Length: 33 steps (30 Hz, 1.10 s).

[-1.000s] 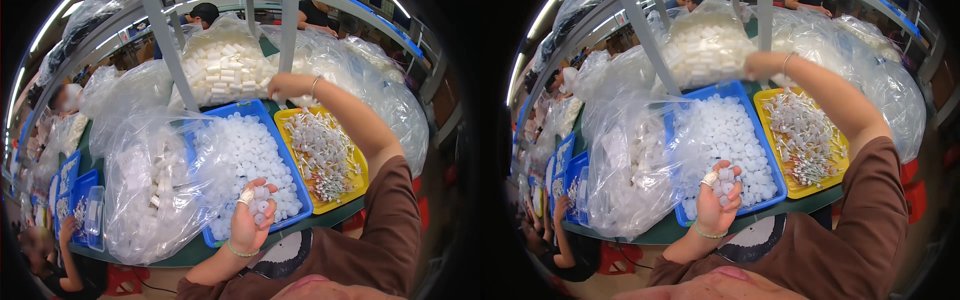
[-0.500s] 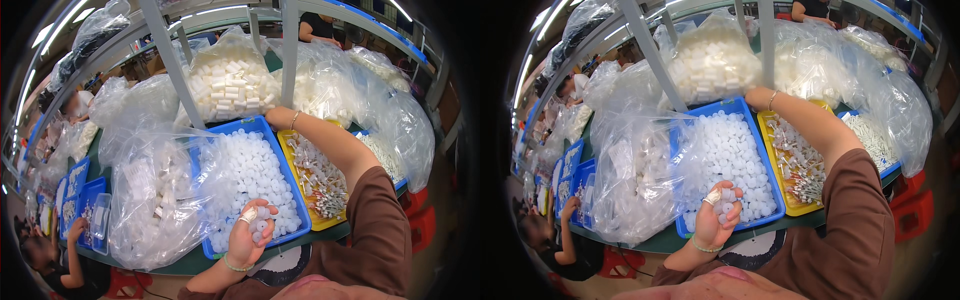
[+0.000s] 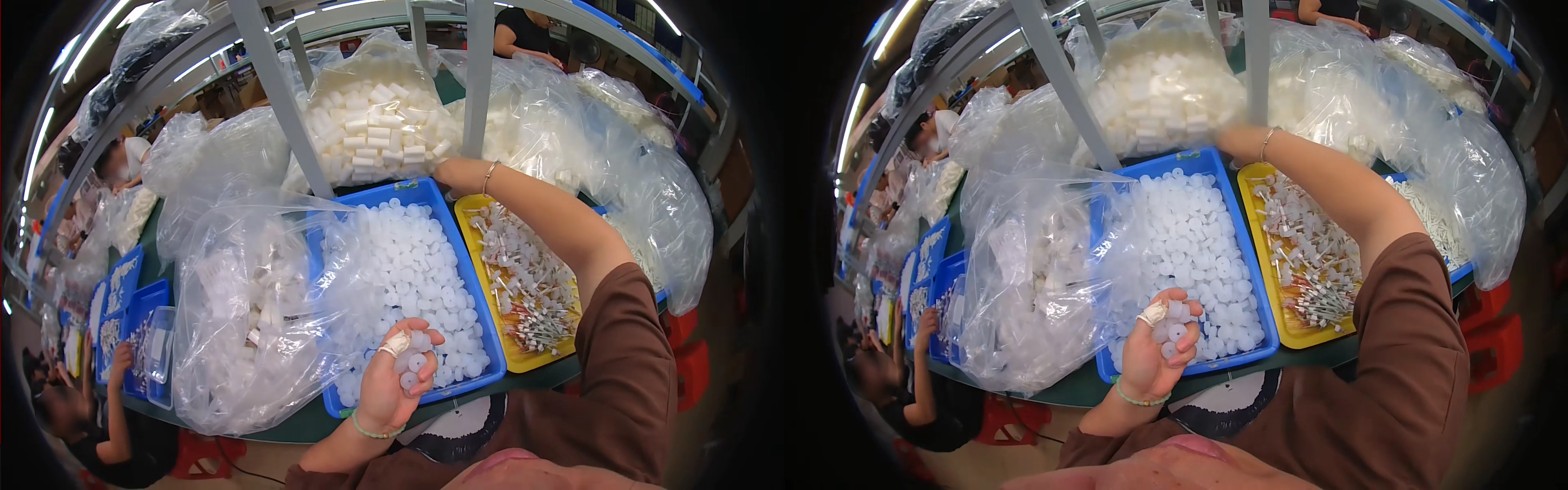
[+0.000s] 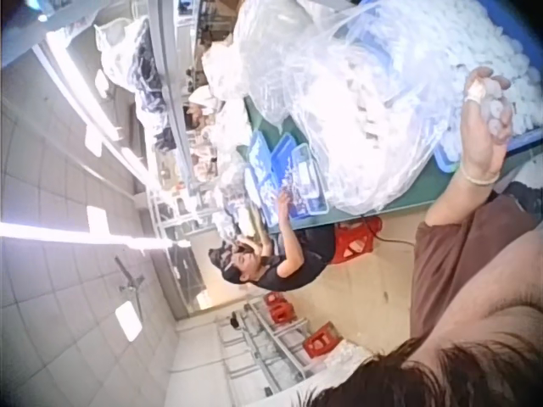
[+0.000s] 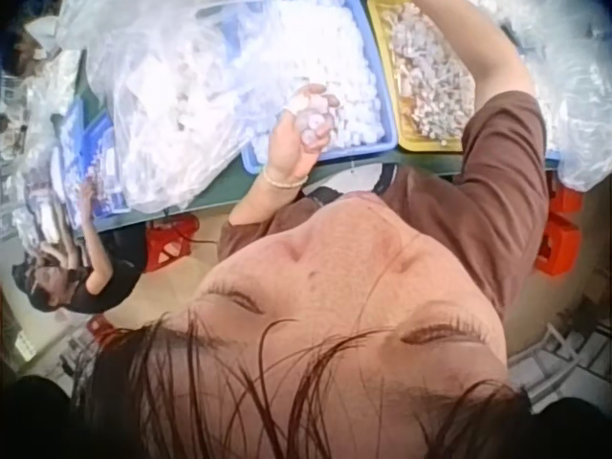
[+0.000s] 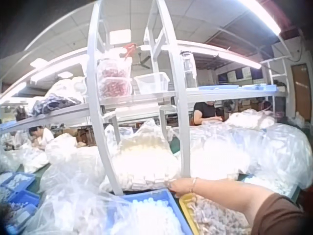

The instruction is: The person repeatedly picks small white cotton tips from a blue tray and sticks them onto metal rods from a yellow tray. They assemble the cotton buds by hand and place the finished items into a clear plastic container on the table.

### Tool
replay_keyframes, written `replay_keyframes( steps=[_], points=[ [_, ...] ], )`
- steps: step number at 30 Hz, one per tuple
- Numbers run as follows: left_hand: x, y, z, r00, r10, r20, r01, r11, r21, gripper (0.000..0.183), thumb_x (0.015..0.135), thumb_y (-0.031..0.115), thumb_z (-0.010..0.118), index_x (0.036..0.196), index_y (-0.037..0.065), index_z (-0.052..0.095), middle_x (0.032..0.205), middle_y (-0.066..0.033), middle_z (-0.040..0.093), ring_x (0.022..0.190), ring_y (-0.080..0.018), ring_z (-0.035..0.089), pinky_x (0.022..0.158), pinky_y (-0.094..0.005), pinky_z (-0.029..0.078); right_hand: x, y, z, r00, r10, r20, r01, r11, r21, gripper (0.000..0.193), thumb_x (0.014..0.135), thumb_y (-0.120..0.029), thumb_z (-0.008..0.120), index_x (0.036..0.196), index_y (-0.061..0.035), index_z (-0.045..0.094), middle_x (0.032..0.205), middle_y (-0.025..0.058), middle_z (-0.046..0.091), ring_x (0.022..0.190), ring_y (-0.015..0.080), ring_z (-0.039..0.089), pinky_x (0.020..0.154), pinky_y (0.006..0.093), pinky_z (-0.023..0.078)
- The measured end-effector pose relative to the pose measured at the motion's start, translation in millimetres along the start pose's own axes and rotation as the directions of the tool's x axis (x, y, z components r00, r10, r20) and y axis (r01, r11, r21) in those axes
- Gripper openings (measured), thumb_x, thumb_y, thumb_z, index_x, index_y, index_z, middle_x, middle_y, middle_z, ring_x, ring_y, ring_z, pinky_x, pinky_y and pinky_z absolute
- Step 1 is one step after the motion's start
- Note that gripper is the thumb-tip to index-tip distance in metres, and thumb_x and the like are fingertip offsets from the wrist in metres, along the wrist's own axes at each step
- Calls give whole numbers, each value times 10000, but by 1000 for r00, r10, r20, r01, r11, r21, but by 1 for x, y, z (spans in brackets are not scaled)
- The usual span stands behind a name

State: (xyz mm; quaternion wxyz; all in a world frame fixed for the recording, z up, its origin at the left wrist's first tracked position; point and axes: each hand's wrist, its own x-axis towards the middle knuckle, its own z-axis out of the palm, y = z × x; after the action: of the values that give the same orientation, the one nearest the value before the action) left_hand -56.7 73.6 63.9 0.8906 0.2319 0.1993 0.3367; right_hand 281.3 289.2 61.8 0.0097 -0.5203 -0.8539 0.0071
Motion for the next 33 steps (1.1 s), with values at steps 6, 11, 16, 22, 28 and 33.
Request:
replay_keyframes(
  steps=[6, 11, 16, 22, 28, 33],
  points=[
    [-2, 0, 4, 1000, -9, -17, 10, 999, 46, 277, 966, 233, 388, 1156, 62, 493, 1046, -140, 555, 605, -114, 423, 430, -189, 314, 9, 1, 6, 993, 64, 96, -78, 984, 158, 195, 661, -76, 718, 834, -4, 665, 804, 181, 662, 792, 344, 638, 754, 409, 501],
    [-1, 6, -3, 998, -59, -18, 60, 996, 59, 293, 963, 256, 403, 1161, 61, 495, 1036, -144, 550, 605, -113, 423, 429, -195, 308, 10, 6, 11, 995, 12, 97, 9, 977, -213, 141, 653, -91, 693, 779, -31, 676, 784, 181, 658, 749, 360, 638, 684, 419, 519],
    [-8, 20, -17, 994, -69, -79, 71, 997, 23, 287, 961, 253, 407, 1159, 67, 499, 1029, -141, 550, 599, -113, 424, 424, -190, 308, 10, 4, 12, 997, 10, 74, 13, 954, -300, 146, 637, -85, 700, 761, -20, 662, 774, 185, 656, 766, 353, 645, 702, 412, 527],
    [-17, 31, -25, 993, -81, -85, 89, 992, 85, 282, 959, 261, 417, 1148, 71, 505, 1013, -142, 554, 595, -112, 428, 421, -186, 311, 7, 8, 10, 997, 69, -23, -73, 964, -255, 296, 660, -82, 682, 937, -11, 604, 879, 178, 630, 806, 362, 636, 729, 418, 523],
    [-19, 38, -25, 975, -181, -128, 197, 972, 126, 270, 954, 253, 424, 1135, 69, 503, 1007, -147, 554, 598, -113, 432, 421, -185, 310, -10, -8, -14, 968, 167, -189, -185, 979, -86, 386, 717, -81, 624, 1093, -51, 544, 981, 190, 592, 887, 372, 606, 801, 429, 495],
    [-19, 35, -21, 983, -152, -100, 165, 976, 141, 261, 950, 226, 417, 1133, 58, 495, 1014, -148, 555, 601, -106, 431, 428, -184, 308, -32, -11, -25, 918, 196, -345, -187, 981, 59, 301, 742, -88, 592, 1027, -43, 509, 911, 172, 581, 839, 378, 583, 752, 425, 478]
  ],
)
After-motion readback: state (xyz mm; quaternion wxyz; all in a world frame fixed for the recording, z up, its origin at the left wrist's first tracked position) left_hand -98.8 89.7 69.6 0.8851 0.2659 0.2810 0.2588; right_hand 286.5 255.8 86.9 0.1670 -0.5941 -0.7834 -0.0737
